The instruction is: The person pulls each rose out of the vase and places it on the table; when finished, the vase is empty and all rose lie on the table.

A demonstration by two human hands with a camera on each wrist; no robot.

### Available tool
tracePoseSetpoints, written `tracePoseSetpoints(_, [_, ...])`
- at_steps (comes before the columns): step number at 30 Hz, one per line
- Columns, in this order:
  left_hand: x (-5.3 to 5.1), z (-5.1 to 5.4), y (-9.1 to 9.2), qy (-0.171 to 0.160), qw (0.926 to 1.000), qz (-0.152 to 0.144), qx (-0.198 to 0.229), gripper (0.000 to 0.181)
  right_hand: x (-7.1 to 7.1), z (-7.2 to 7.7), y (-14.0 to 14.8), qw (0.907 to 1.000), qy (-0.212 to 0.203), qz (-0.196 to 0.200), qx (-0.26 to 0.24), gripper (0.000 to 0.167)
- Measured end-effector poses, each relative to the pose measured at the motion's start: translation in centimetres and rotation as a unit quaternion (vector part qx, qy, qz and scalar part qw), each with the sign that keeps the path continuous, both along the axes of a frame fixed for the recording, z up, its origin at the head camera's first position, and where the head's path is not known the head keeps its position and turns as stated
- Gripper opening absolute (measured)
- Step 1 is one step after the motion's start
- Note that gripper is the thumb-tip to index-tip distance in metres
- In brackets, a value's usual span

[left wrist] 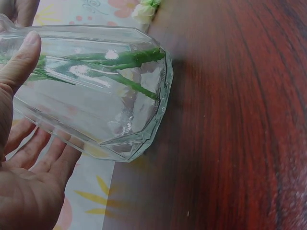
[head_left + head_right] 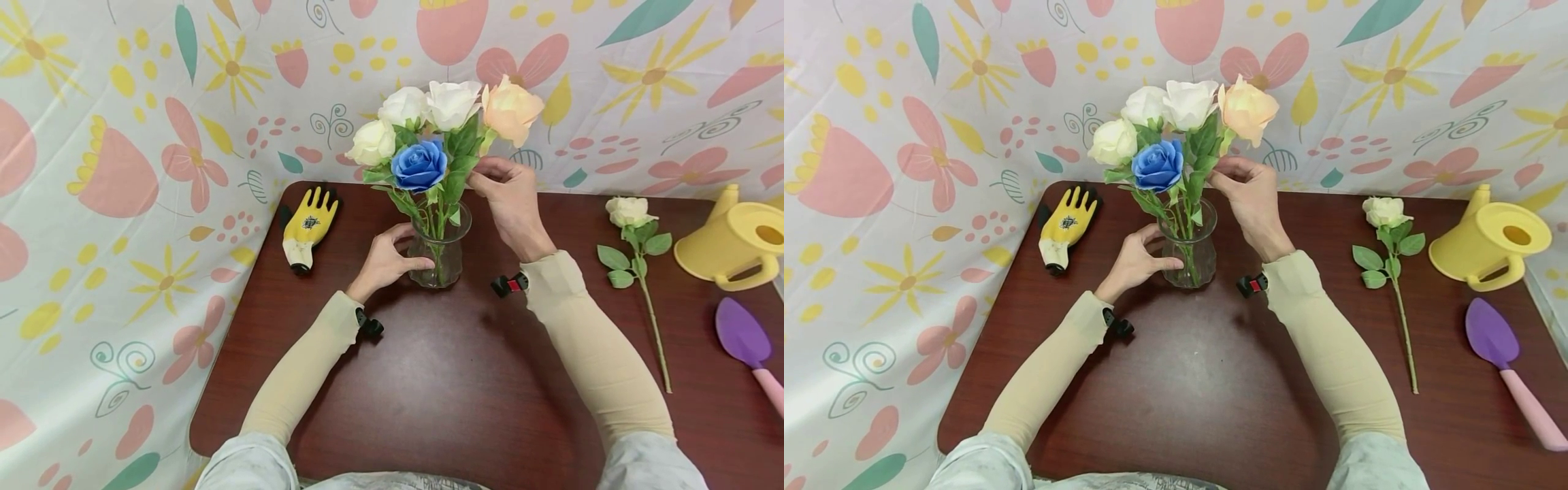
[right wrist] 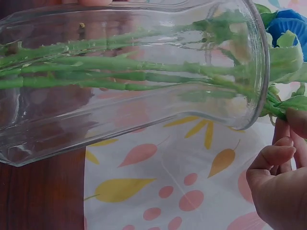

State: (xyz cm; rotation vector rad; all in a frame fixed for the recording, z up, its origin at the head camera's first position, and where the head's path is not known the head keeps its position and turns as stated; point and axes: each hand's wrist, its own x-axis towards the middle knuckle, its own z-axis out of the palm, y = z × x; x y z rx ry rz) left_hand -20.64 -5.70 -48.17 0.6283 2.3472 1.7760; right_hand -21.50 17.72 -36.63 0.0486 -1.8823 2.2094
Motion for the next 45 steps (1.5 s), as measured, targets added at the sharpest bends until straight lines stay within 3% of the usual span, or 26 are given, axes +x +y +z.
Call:
tracePoseSetpoints(11, [0.1,-0.1,0.0,-0.002,1.0000,0.001,0.001,0.072,0.4,0.1,-0.2,0.9999,0.011,0.000,-0.010,0.019])
tracePoseSetpoints(23, [0.1,0.1,-0.1,-0.018,0.9998,0.002,-0.005,0.076,0.7,1.6,-0.1,0.9991,0.032,-0.011,-0.024,0.009])
tracePoseSetpoints(45, [-0.1,-0.1,-0.3,-0.010,0.9999,-0.002,-0.002,0.075,1.2,3.5,0.8,0.9895,0.092,-0.031,-0.108,0.014])
